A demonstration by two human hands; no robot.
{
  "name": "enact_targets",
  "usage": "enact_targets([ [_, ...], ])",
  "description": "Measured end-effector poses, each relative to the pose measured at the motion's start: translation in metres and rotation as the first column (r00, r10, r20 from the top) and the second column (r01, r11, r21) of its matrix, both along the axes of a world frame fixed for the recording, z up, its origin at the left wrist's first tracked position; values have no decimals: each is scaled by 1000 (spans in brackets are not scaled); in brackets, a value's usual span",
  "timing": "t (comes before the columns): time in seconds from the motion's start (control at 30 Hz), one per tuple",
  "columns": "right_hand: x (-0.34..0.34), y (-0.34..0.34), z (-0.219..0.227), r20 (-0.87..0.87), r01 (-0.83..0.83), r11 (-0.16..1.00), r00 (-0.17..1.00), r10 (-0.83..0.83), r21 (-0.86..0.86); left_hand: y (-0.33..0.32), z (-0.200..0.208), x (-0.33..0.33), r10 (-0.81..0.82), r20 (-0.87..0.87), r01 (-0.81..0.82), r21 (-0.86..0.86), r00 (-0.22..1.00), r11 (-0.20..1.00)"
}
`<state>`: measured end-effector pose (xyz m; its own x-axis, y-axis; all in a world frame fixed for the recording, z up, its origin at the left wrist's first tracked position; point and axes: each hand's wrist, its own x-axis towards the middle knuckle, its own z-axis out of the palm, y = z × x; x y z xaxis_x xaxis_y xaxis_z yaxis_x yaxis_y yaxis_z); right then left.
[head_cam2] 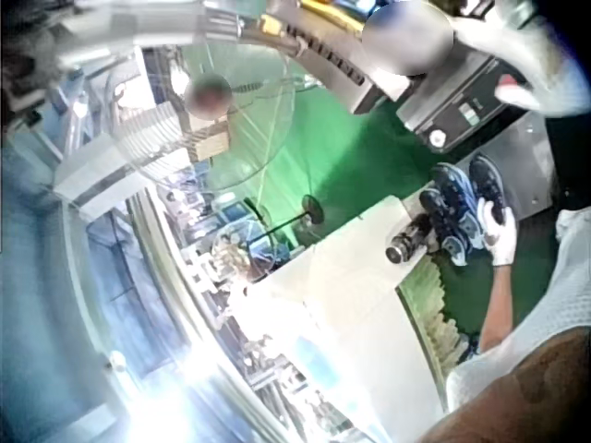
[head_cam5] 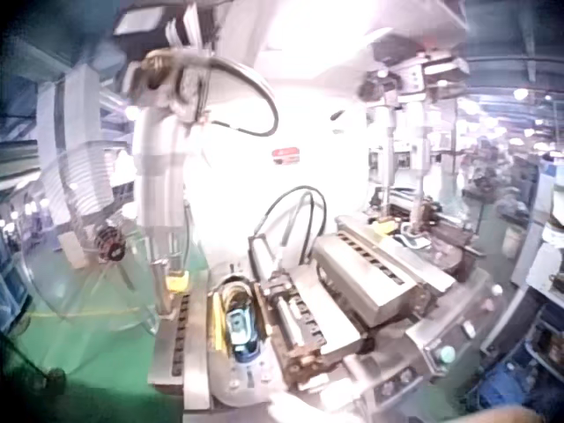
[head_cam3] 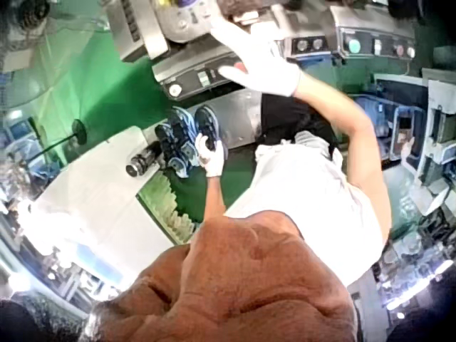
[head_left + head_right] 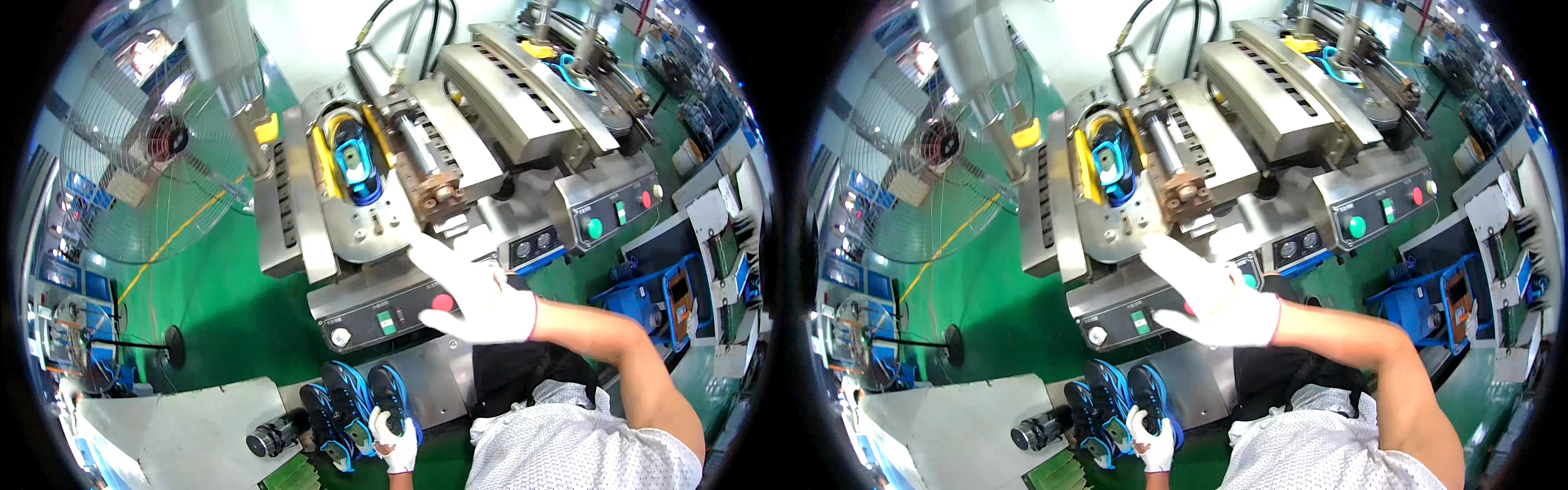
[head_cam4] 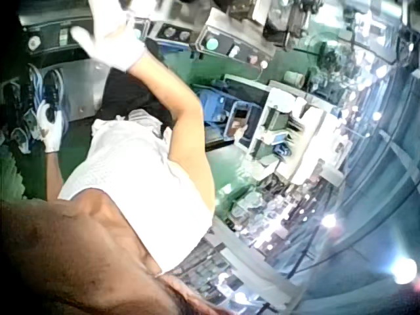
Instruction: The person places a shoe onto a shaping machine, presses a button to activate the machine, and then removes the shoe and places it onto a conveyor belt.
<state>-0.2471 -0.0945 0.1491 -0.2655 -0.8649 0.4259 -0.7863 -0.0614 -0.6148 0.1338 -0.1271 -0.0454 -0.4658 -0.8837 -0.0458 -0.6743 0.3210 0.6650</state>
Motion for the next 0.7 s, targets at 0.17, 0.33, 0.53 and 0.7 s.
enact_targets([
  [0.17,-24,79,-175,-582,288,932,806,-112,220,-7,6,-6,-82,-1,82,17,997,996],
  [0.33,-6,109,-100,-46,100,933,995,-89,346,6,81,-44,-222,-14,222,127,975,967],
  [0.53,48,281,-131,416,105,960,885,-208,258,93,152,-187,-539,-357,625,193,763,757],
  [0.7,82,371,-89,283,507,825,777,-563,249,193,161,-315,-704,-580,849,-39,410,527],
])
